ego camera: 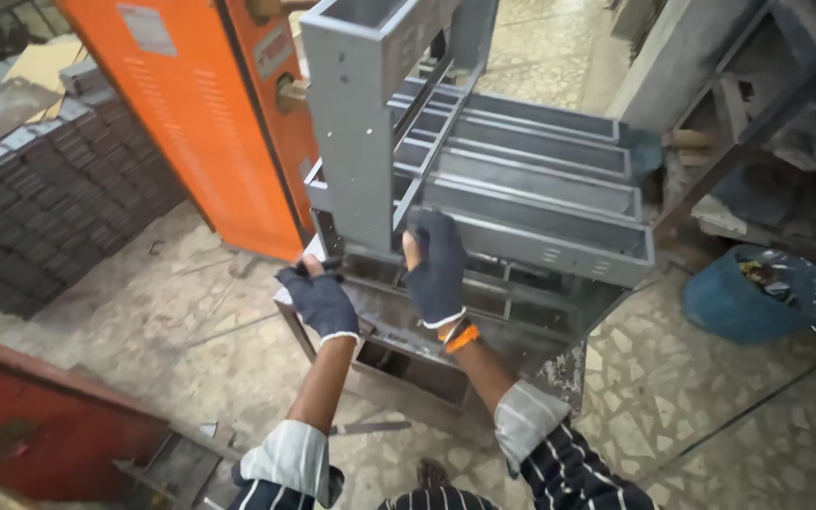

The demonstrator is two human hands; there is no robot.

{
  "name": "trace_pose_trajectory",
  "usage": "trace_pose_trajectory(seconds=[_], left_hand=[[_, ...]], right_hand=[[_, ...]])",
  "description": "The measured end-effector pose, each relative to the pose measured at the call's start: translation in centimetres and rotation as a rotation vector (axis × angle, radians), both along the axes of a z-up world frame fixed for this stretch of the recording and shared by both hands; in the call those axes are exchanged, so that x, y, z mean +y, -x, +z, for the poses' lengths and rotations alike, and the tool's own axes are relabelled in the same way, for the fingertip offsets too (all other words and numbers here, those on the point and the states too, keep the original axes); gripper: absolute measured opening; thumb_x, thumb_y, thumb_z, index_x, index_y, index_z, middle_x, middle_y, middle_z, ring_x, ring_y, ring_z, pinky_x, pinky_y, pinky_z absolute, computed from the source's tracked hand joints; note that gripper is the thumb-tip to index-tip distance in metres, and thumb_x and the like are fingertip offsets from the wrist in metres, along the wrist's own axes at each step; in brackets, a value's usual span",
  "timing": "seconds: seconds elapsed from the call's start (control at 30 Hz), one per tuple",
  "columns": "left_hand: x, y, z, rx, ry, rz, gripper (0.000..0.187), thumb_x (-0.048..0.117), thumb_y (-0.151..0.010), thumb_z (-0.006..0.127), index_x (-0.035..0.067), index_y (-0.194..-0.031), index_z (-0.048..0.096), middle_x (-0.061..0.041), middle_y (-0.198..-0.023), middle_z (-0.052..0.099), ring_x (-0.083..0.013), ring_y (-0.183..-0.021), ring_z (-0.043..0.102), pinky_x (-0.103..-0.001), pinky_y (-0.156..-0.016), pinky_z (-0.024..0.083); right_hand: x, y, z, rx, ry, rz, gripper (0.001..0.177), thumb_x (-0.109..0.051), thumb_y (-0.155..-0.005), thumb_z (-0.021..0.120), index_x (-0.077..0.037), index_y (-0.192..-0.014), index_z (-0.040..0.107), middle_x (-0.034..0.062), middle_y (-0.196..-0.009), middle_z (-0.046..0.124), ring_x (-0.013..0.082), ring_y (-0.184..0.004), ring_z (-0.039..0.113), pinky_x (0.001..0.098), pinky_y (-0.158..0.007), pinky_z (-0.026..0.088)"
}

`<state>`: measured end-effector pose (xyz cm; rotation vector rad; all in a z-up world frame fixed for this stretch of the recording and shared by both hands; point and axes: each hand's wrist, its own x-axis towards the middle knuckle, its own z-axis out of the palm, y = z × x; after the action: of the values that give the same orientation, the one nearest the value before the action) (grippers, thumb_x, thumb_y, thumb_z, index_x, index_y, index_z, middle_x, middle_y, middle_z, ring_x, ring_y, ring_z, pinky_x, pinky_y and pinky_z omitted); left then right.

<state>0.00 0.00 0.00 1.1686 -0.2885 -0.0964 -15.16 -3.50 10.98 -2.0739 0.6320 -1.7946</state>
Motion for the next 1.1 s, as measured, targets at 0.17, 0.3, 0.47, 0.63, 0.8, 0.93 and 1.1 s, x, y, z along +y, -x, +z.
trace_pose_trajectory(seconds=[0.17,0.3,0.47,0.63,0.8,0.93,1.1], left_hand=[[5.0,2.1,-3.6,0.073,-0.115,-0.110,0.024,0.025,-0.106,0.058,0.002,-0.107,0.052,-0.008,-0.078,0.069,-0.0147,-0.062,0.065,-0.029,-0.054,0.053],[8.4,2.8,-5.3,0.196,-0.163,-0.143,0.018,0.020,-0.099,0.062,0.005,-0.101,0.053,-0.009,-0.074,0.068,-0.0180,-0.057,0.068,-0.033,-0.049,0.055],[11.7,2.6,-8.0,0.301,-0.250,-0.140,0.023,0.018,-0.100,0.065,0.002,-0.090,0.052,-0.013,-0.067,0.069,-0.0204,-0.052,0.065,-0.033,-0.047,0.054],[14.1,2.3,-8.9,0.345,-0.223,-0.116,0.023,0.018,-0.100,0.065,0.003,-0.087,0.054,-0.013,-0.066,0.067,-0.0199,-0.052,0.067,-0.032,-0.046,0.056],[15.6,1.9,-9.7,0.408,-0.315,-0.106,0.022,0.017,-0.098,0.067,0.002,-0.088,0.055,-0.017,-0.067,0.069,-0.0233,-0.050,0.068,-0.035,-0.043,0.054],[16.6,1.6,-11.4,0.488,-0.312,-0.078,0.020,0.018,-0.097,0.066,0.003,-0.090,0.055,-0.017,-0.068,0.070,-0.0236,-0.050,0.069,-0.035,-0.044,0.055],[16.8,1.9,-11.7,0.513,-0.288,-0.040,0.022,0.019,-0.097,0.068,0.004,-0.091,0.053,-0.016,-0.068,0.069,-0.0236,-0.051,0.068,-0.035,-0.044,0.056]], right_hand=[[2.6,0.1,-6.8,0.113,-0.261,0.071,0.021,-0.013,-0.093,0.067,-0.006,-0.113,0.064,0.0138,-0.107,0.067,0.0323,-0.097,0.067,0.0416,-0.087,0.054],[2.4,-0.5,-14.2,0.488,-0.432,0.029,0.028,-0.015,-0.086,0.074,-0.006,-0.111,0.066,0.0180,-0.105,0.070,0.0420,-0.102,0.064,0.0496,-0.086,0.050],[1.1,-1.9,-21.3,0.665,-0.437,0.161,0.037,-0.017,-0.079,0.077,-0.007,-0.114,0.067,0.0213,-0.113,0.068,0.0428,-0.106,0.064,0.0492,-0.090,0.052],[-1.5,-5.0,-26.3,0.816,-0.411,0.230,0.038,-0.017,-0.076,0.076,-0.008,-0.113,0.068,0.0203,-0.113,0.068,0.0421,-0.106,0.065,0.0494,-0.091,0.052],[-2.8,-8.3,-26.5,1.174,-0.295,0.202,0.039,-0.024,-0.079,0.071,-0.010,-0.116,0.067,0.0172,-0.118,0.068,0.0379,-0.110,0.067,0.0475,-0.097,0.054],[-4.1,-9.6,-28.0,1.212,-0.396,0.224,0.044,-0.024,-0.077,0.073,-0.010,-0.118,0.065,0.0173,-0.122,0.066,0.0393,-0.111,0.064,0.0496,-0.095,0.051],[-8.2,-11.6,-34.9,1.114,-0.293,0.198,0.039,-0.015,-0.081,0.070,-0.008,-0.119,0.067,0.0200,-0.121,0.066,0.0426,-0.109,0.064,0.0516,-0.090,0.051]])
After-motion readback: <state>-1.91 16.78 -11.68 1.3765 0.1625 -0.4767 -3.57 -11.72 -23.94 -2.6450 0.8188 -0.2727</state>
